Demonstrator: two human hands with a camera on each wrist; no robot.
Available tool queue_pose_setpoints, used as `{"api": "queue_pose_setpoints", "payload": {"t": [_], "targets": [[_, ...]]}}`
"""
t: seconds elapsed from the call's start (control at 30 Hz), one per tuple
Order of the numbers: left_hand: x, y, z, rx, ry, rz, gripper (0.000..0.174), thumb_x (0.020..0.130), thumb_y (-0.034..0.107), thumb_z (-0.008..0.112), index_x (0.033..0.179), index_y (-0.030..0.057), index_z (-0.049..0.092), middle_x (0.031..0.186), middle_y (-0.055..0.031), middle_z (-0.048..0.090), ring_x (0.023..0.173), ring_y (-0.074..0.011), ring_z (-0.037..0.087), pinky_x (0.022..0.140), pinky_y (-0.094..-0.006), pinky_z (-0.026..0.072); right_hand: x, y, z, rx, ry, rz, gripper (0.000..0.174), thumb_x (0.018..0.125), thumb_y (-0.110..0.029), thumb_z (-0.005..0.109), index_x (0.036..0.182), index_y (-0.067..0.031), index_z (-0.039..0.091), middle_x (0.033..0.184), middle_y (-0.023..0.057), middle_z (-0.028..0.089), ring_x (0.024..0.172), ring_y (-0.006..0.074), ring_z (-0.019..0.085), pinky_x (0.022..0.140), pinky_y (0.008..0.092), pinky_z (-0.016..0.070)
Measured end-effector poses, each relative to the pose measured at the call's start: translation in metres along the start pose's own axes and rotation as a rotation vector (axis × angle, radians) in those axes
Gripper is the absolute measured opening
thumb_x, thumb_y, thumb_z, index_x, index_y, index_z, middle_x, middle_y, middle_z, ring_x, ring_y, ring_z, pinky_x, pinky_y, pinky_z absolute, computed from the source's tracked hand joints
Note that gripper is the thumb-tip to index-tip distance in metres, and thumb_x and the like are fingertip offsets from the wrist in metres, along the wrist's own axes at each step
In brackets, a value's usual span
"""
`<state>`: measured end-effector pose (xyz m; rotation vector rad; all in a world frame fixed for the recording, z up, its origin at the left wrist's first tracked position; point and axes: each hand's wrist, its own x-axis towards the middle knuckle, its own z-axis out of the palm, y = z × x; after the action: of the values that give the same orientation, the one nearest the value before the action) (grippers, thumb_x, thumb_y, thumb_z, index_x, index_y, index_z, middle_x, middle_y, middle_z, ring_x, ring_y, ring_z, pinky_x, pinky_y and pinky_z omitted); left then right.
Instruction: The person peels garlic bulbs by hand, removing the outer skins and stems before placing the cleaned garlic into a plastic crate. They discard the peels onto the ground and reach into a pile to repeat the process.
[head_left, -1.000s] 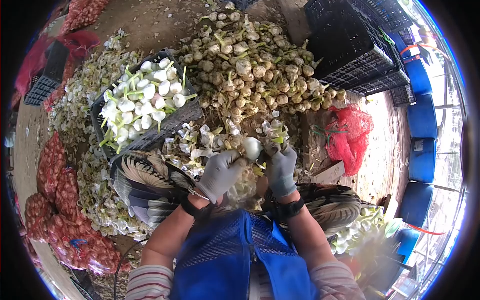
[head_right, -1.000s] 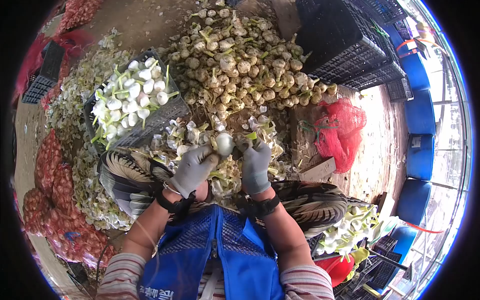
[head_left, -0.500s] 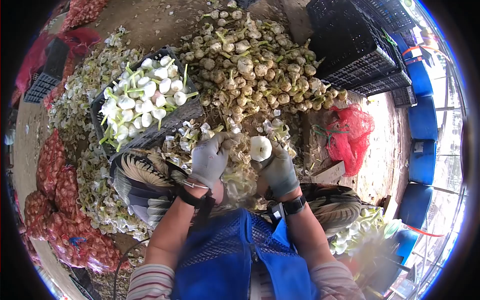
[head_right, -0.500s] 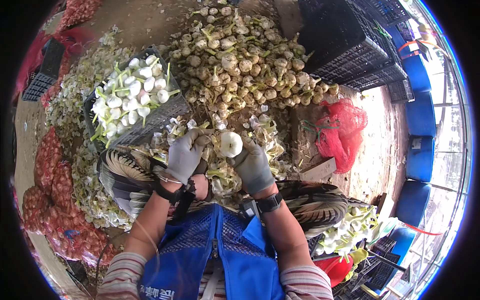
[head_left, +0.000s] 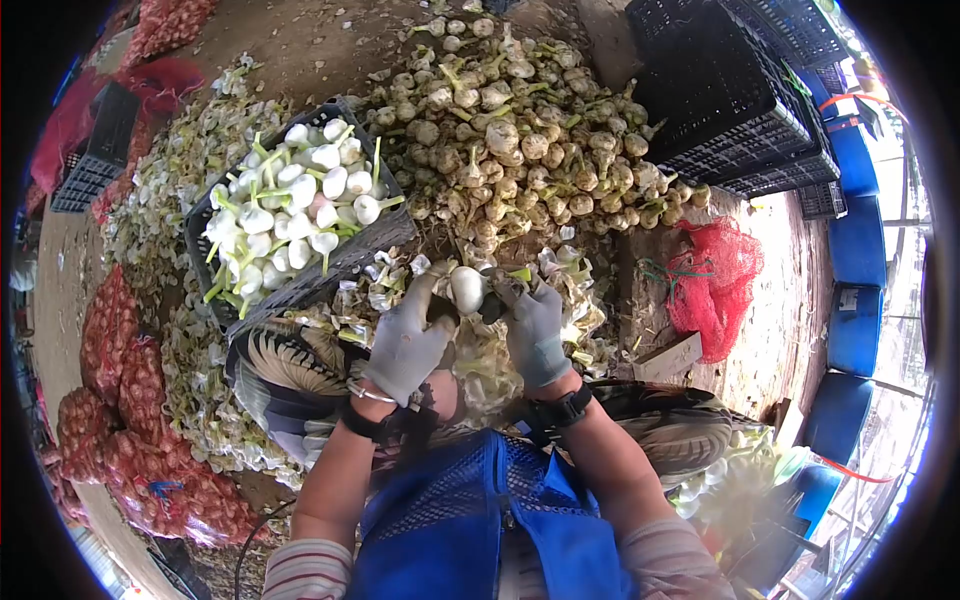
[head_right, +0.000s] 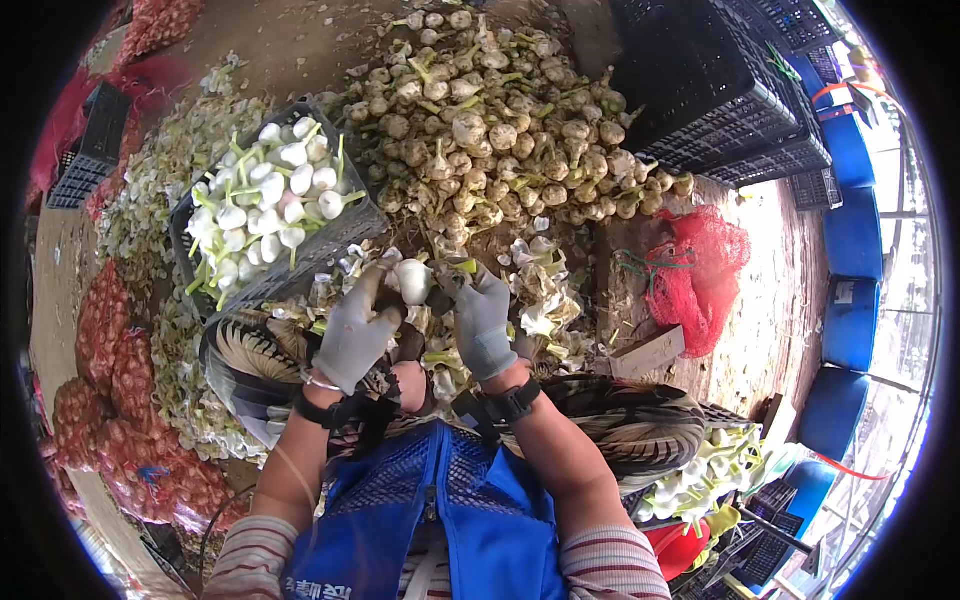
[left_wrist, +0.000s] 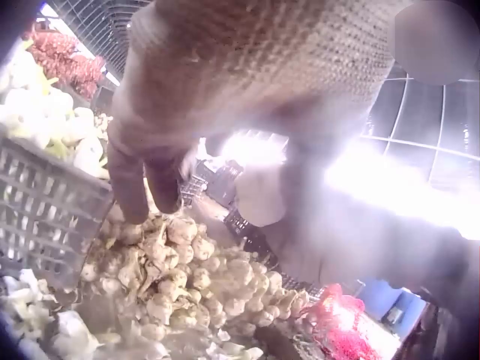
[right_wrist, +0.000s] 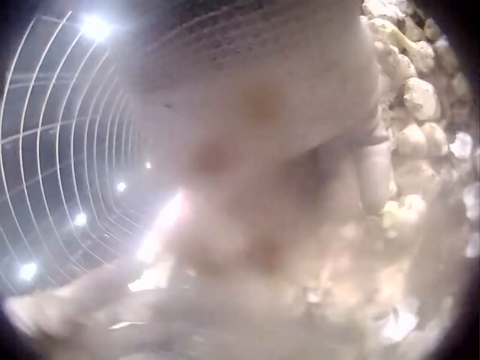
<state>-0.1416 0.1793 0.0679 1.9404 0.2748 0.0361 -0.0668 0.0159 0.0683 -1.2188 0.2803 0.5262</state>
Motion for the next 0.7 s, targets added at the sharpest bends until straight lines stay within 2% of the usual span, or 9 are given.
{"api": "queue_pose_setpoints", "payload": {"t": [0.1, 0.17, 0.23, 0.3, 0.37, 0.4, 0.5, 0.57, 0.7], "targets": [[0.006, 0.013, -0.006, 0.191, 0.054, -0.018, 0.070, 0.078, -0.003, 0.062, 0.145, 0.0032, 0.041, 0.122, -0.0124, 0.060, 0.107, -0.0194, 0.060, 0.095, -0.0338, 0.0483, 0.007, 0.000, 0.017, -0.023, 0.061, 0.021, 0.017, 0.093, -0.007, 0.061, 0.106, 0.0016, 0.067, 0.086, 0.0049, 0.068, 0.072, 0.0111, 0.063, 0.066, 0.0249, 0.0495], [0.017, 0.019, -0.013, 0.068, 0.001, 0.010, 0.066, 0.081, -0.001, 0.061, 0.143, 0.0024, 0.041, 0.118, -0.0112, 0.059, 0.101, -0.0214, 0.061, 0.092, -0.0334, 0.0495, 0.015, 0.012, 0.021, -0.157, -0.264, -0.108, 0.018, 0.094, -0.004, 0.061, 0.111, 0.0014, 0.066, 0.097, 0.0045, 0.070, 0.086, 0.0120, 0.066, 0.078, 0.0249, 0.0540], [0.028, 0.026, -0.039, -0.283, 0.162, -0.332, 0.054, 0.088, 0.011, 0.065, 0.136, -0.0012, 0.043, 0.119, -0.0128, 0.058, 0.098, -0.0255, 0.061, 0.095, -0.0346, 0.0503, 0.030, 0.011, 0.021, -0.110, -0.290, -0.181, 0.022, 0.095, -0.005, 0.061, 0.115, 0.0022, 0.065, 0.100, 0.0039, 0.070, 0.095, 0.0117, 0.065, 0.085, 0.0234, 0.0518], [0.043, -0.013, -0.070, -1.399, 0.436, -0.218, 0.048, 0.094, 0.027, 0.065, 0.126, -0.0045, 0.046, 0.123, -0.0159, 0.056, 0.106, -0.0277, 0.059, 0.101, -0.0377, 0.0495, 0.067, 0.006, 0.015, -0.094, -0.269, -0.001, 0.023, 0.094, -0.006, 0.062, 0.116, 0.0011, 0.066, 0.103, 0.0051, 0.071, 0.098, 0.0111, 0.065, 0.086, 0.0243, 0.0521], [0.047, -0.022, -0.105, -1.443, 0.523, -0.083, 0.052, 0.097, 0.033, 0.061, 0.124, -0.0080, 0.045, 0.124, -0.0183, 0.054, 0.116, -0.0283, 0.055, 0.105, -0.0432, 0.0482, 0.125, 0.023, -0.018, -0.766, -0.071, -0.194, 0.031, 0.089, -0.012, 0.068, 0.119, -0.0058, 0.067, 0.110, 0.0121, 0.072, 0.103, 0.0209, 0.067, 0.090, 0.0312, 0.0523], [0.053, -0.012, -0.105, -1.443, 0.674, -0.119, 0.049, 0.098, 0.033, 0.060, 0.125, -0.0054, 0.046, 0.121, -0.0182, 0.054, 0.119, -0.0275, 0.053, 0.105, -0.0430, 0.0474, 0.134, 0.001, -0.016, -0.975, 0.047, -0.013, 0.033, 0.087, -0.017, 0.069, 0.119, -0.0082, 0.067, 0.113, 0.0143, 0.070, 0.105, 0.0265, 0.067, 0.093, 0.0335, 0.0512], [0.056, -0.009, -0.084, -1.372, 0.535, -0.233, 0.049, 0.098, 0.034, 0.058, 0.127, -0.0040, 0.046, 0.120, -0.0167, 0.054, 0.115, -0.0272, 0.054, 0.104, -0.0423, 0.0468, 0.192, 0.036, -0.046, -1.273, 0.209, -0.106, 0.046, 0.081, -0.014, 0.064, 0.127, -0.0125, 0.061, 0.132, 0.0134, 0.057, 0.108, 0.0365, 0.063, 0.094, 0.0405, 0.0509], [0.060, -0.011, -0.063, -1.324, 0.460, -0.415, 0.043, 0.099, 0.033, 0.056, 0.126, 0.0001, 0.050, 0.116, -0.0164, 0.058, 0.106, -0.0244, 0.058, 0.090, -0.0390, 0.0518, 0.214, 0.046, -0.056, -1.418, 0.220, 0.061, 0.048, 0.079, -0.013, 0.065, 0.128, -0.0125, 0.060, 0.136, 0.0136, 0.053, 0.109, 0.0373, 0.063, 0.092, 0.0425, 0.0518], [0.061, -0.025, -0.028, -1.096, 0.171, -0.474, 0.043, 0.097, 0.027, 0.059, 0.132, 0.0028, 0.049, 0.121, -0.0156, 0.057, 0.113, -0.0239, 0.056, 0.090, -0.0391, 0.0519, 0.236, 0.056, -0.081, -1.387, 0.119, 0.005, 0.031, 0.081, -0.017, 0.064, 0.111, -0.0155, 0.070, 0.105, 0.0144, 0.070, 0.097, 0.0343, 0.068, 0.085, 0.0399, 0.0530]]}}
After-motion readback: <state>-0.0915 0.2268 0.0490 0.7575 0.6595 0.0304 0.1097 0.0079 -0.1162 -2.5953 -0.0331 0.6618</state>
